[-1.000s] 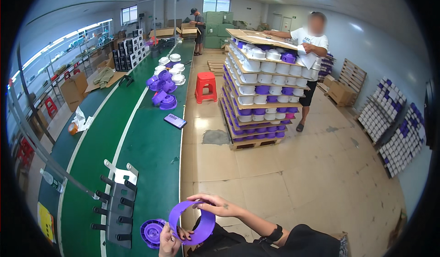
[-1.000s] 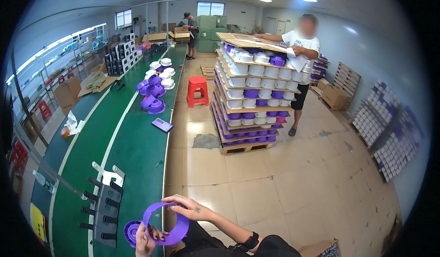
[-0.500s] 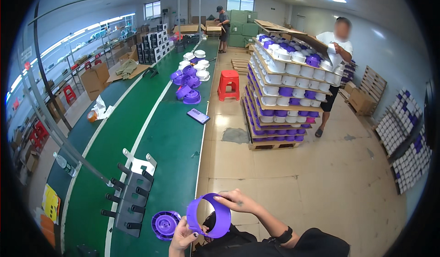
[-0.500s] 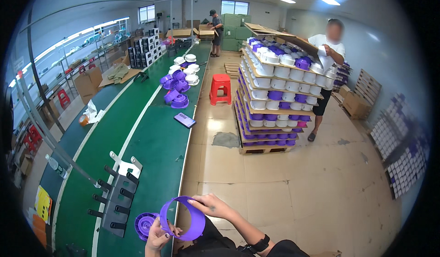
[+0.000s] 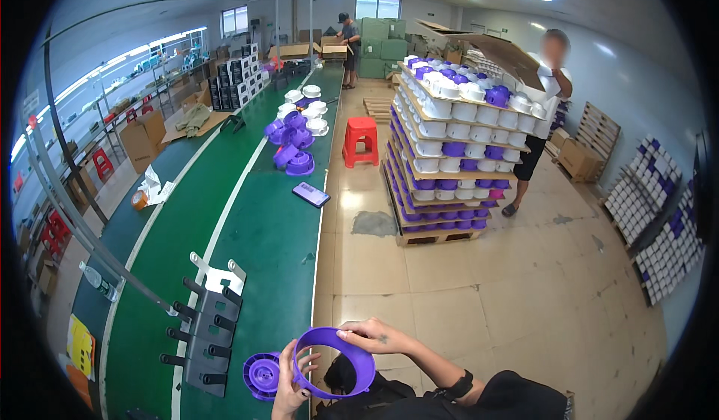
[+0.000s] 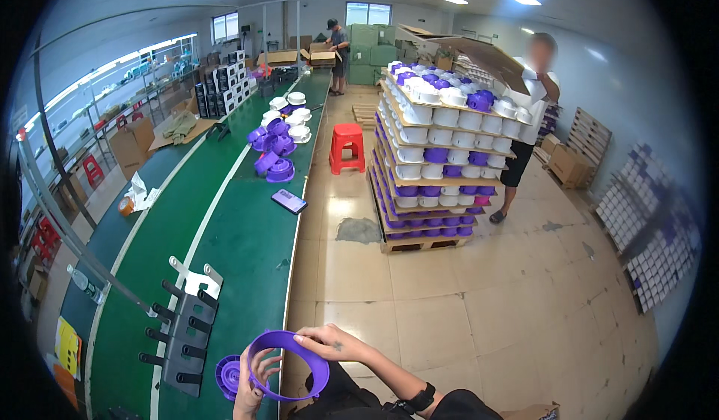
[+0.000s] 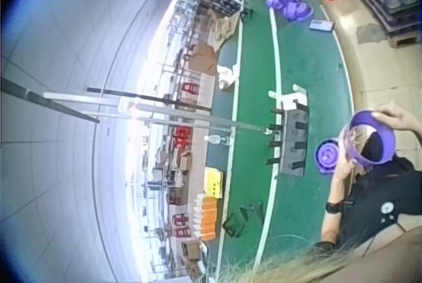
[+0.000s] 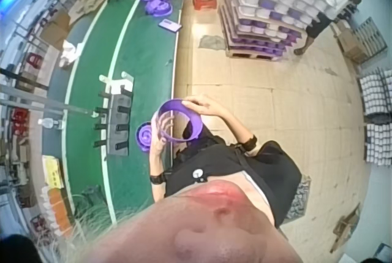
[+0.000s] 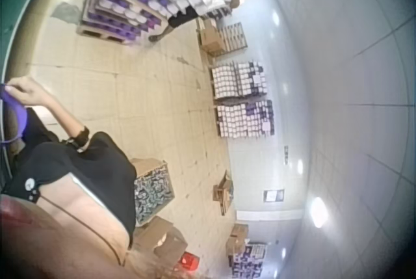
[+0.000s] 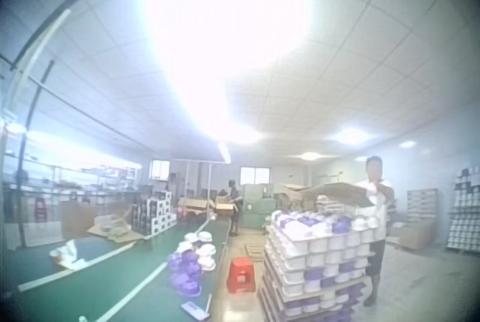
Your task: Sorting and stacking purple and white plastic housing components on an assembly line.
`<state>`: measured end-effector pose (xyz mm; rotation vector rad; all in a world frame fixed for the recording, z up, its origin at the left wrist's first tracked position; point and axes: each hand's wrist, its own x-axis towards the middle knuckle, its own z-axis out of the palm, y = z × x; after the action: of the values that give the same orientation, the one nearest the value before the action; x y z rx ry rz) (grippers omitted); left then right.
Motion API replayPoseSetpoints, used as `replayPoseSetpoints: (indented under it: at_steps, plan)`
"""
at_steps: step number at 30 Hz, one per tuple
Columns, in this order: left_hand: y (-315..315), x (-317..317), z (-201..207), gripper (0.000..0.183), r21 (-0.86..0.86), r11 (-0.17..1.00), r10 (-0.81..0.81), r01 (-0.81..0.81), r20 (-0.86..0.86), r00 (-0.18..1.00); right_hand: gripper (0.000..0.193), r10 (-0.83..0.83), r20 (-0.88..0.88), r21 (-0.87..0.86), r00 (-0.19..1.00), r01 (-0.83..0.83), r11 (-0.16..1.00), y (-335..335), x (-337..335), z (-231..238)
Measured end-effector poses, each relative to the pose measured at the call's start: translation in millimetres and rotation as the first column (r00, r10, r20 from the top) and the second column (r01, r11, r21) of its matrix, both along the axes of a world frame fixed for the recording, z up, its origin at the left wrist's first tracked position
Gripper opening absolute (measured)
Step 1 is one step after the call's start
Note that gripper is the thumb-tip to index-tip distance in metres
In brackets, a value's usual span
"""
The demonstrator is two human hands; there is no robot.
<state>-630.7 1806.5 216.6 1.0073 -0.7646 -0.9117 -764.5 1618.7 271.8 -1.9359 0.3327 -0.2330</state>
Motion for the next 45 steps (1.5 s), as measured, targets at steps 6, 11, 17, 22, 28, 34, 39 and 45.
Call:
replayPoseSetpoints:
  at_steps: [6, 11, 17, 22, 28, 34, 39, 45]
  plan:
    - [1.2, 2.6, -5.3, 0.115, -0.022, 0.992, -0.121, 0.121, 0.005, 0.993, 0.034, 0.087, -0.04, 0.012, 0.995, -0.086, 0.996, -5.2, 3.1, -11.9]
    - [1.2, 1.3, -6.4, 0.116, -0.024, 0.982, -0.188, 0.188, -0.001, 0.982, 0.035, 0.089, -0.004, 0.015, 0.996, -0.089, 0.996, -5.2, 3.7, -15.4]
    - [1.3, 3.8, -1.9, 0.116, -0.023, 0.981, -0.193, 0.193, -0.014, 0.981, 0.036, 0.123, -0.03, 0.016, 0.992, -0.123, 0.992, -4.5, 5.6, -7.3]
    - [4.1, -0.9, 1.2, 0.12, -0.075, 0.994, -0.079, 0.076, -0.048, 0.996, 0.036, 0.144, -0.002, 0.01, 0.99, -0.144, 0.989, -3.4, 6.3, -8.9]
    - [7.4, -0.4, -6.5, 0.123, -0.164, 0.983, -0.09, 0.085, -0.026, 0.996, 0.035, 0.188, 0.001, 0.023, 0.982, -0.188, 0.982, -3.0, 7.3, -14.3]
    - [6.9, -6.3, 8.1, 0.105, -0.202, 0.979, -0.003, 0.031, 0.137, 0.991, 0.037, 0.248, -0.057, 0.099, 0.967, -0.242, 0.965, -3.8, 4.6, -11.0]
    - [8.7, -5.5, 9.6, 0.118, -0.147, 0.981, -0.116, 0.13, 0.097, 0.988, 0.038, 0.303, -0.041, 0.127, 0.952, -0.296, 0.947, -4.7, 4.1, -16.2]
    - [12.4, -3.5, 5.4, 0.112, -0.142, 0.976, -0.152, 0.164, 0.088, 0.984, 0.039, 0.298, -0.079, 0.137, 0.951, -0.286, 0.948, -4.8, 3.4, -17.0]
